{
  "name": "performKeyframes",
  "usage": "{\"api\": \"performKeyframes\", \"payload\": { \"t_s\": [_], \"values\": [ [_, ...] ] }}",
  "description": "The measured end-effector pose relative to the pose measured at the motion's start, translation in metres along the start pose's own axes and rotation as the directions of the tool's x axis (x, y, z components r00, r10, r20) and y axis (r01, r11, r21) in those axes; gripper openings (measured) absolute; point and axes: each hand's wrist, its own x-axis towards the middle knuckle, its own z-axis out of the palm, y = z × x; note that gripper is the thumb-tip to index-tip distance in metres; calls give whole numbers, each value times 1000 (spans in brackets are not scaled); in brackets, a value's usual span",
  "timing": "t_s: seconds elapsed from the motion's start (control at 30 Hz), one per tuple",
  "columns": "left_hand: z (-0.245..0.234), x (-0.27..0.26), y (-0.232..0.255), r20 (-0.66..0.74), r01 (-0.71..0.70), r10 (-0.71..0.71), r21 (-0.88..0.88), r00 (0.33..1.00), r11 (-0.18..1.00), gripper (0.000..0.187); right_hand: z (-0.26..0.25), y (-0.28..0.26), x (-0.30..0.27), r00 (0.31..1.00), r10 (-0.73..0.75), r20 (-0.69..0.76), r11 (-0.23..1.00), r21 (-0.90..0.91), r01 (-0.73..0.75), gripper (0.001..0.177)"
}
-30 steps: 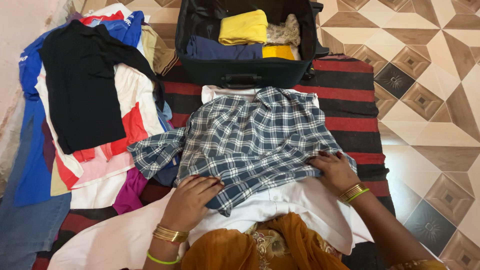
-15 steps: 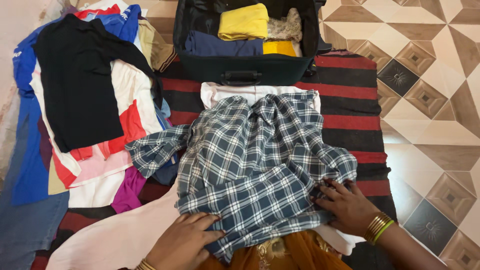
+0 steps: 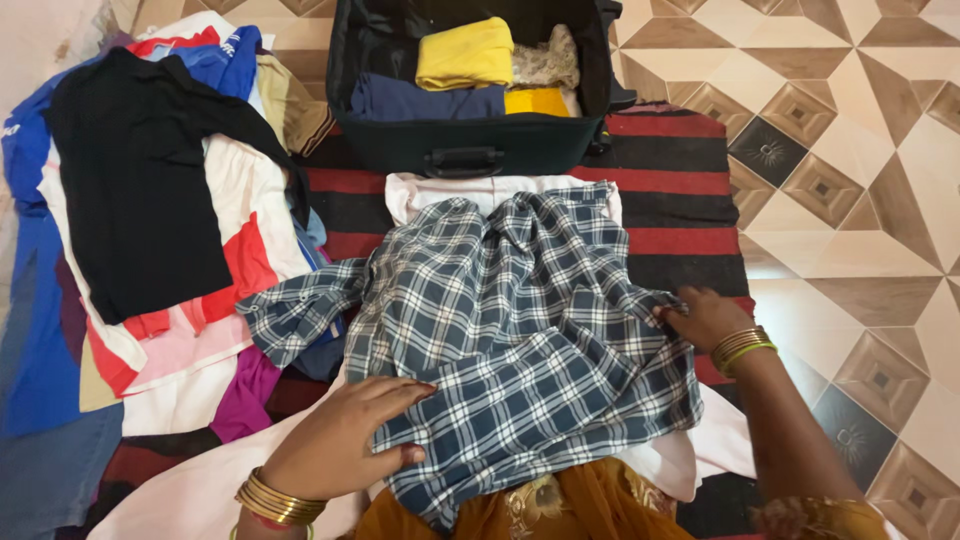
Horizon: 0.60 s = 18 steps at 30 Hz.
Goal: The person folds a blue checkered shirt and a black garment by hand on a striped mat and places them into an open black suitcase.
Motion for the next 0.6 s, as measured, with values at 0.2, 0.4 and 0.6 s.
{"api": "performKeyframes", "payload": {
  "t_s": [0.2,0.4,0.6],
  "values": [
    [7,3,-12,23,59,-58,-36,998,998,74,52,47,-20,960,195,199,682,676,-279,76],
    [25,25,-8,-52,-212,211,-33,976,977,61,111,116,-76,846,145,513,461,721,-516,81],
    [84,81,22,234,-467,434,108,870,878,51,211,152,-97,813,-519,263,-79,933,-352,52]
  ]
}}
